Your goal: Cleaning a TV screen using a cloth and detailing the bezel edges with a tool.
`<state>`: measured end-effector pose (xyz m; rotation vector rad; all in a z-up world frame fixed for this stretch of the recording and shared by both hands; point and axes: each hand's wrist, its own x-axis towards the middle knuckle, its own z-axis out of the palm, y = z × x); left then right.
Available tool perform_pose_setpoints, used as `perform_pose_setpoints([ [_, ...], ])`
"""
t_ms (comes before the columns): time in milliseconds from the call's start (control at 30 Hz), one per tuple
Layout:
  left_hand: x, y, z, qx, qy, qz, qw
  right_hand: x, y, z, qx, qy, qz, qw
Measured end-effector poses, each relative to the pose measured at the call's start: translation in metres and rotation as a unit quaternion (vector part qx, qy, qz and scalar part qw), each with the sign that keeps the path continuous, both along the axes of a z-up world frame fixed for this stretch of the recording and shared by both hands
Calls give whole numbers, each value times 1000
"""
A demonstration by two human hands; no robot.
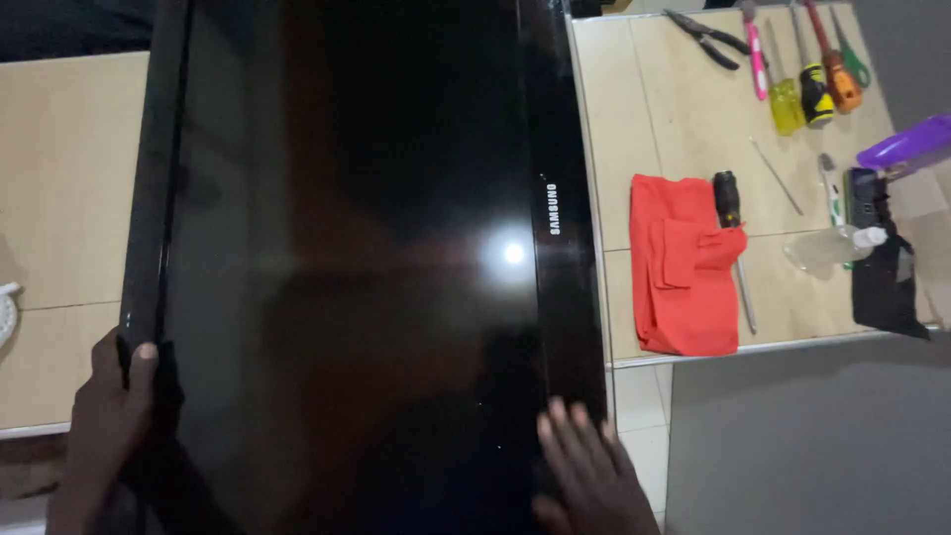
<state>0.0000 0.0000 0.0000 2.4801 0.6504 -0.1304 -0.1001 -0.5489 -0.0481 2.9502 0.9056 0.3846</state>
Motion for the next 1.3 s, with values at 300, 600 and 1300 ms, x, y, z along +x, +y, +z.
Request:
perform_pose_setpoints([
  [300,1,15,-22,23,19,-2,1000,189,0,59,153,107,3,982],
  [600,2,9,-8,6,22,3,1000,518,36,9,104,-51,-129,985],
  [1300,7,0,0,-14,78,42,996,214,12,32,205,106,-189,954],
])
